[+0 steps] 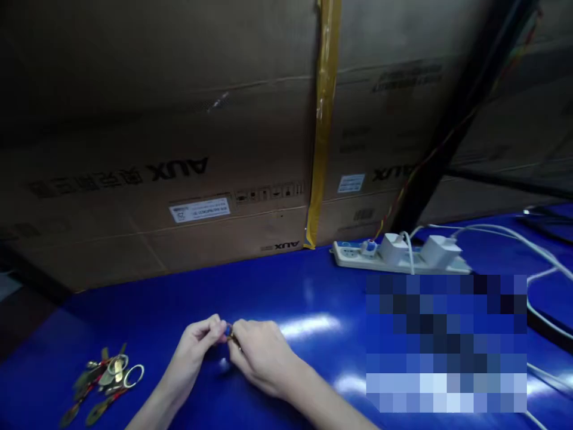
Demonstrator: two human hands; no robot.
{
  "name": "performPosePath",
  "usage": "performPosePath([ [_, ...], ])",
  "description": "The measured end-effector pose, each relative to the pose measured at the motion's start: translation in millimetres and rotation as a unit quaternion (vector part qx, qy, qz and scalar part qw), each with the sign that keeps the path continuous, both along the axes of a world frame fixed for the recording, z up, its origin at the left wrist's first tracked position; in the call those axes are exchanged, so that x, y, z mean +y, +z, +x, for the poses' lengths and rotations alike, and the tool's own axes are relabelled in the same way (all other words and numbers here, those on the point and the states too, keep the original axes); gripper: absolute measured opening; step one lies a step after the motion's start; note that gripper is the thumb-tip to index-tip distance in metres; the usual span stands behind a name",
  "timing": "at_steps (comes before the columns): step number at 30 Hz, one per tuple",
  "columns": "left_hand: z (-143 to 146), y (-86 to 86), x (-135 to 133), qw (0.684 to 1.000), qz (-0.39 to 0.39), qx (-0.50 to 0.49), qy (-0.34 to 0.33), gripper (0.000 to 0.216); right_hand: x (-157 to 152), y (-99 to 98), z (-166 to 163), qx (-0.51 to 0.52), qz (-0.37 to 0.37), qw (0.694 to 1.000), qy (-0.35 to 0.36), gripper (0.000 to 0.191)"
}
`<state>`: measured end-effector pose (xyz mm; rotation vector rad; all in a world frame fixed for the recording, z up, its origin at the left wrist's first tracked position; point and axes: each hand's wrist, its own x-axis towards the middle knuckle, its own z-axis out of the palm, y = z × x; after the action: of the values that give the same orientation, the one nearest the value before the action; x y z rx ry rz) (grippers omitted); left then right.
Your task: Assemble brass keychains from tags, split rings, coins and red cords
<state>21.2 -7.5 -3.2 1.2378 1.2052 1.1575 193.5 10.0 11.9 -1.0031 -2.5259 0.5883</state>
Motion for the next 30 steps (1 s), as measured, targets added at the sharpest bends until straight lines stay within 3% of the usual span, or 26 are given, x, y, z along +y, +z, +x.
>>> performPosePath([
  [5,-1.4,-4.6,2.1,0.998,-0.065,0.003,0.009,0.044,-0.6,-1.8,-3.2,-0.025,0.018,0.999,-0.029,0.021],
  [12,2.8,1.2,-3.0,0.999,0.038,0.03,-0.004,0.036,-3.9,-3.0,-4.0,0.139,-0.116,0.983,-0.018,0.029],
  [15,1.4,-1.0,-2.0,0.999,0.039,0.025,-0.003,0.038,-2.5,-2.7,-1.3,0.055,-0.046,0.997,-0.025,0.025],
  [19,-5.4,-4.9,2.4,0.998,-0.048,0.008,-0.038,0.041,1.3,-1.0,2.6,-0.082,0.069,0.994,-0.02,0.017],
  [25,-13.9,1.4,-3.2,0.98,-0.162,-0.003,-0.117,0.04,4.9,5.8,5.4,-0.107,0.099,0.989,-0.008,0.014],
  [28,-9.5,7.1,-6.9,0.971,-0.192,-0.03,-0.138,0.035,12.7,10.5,13.8,-0.024,0.066,0.994,-0.087,0.02],
  [30,-4.3,7.7,-5.9,0.975,-0.172,-0.104,-0.095,0.031,17.6,10.8,18.8,0.11,-0.009,0.986,-0.128,0.025],
])
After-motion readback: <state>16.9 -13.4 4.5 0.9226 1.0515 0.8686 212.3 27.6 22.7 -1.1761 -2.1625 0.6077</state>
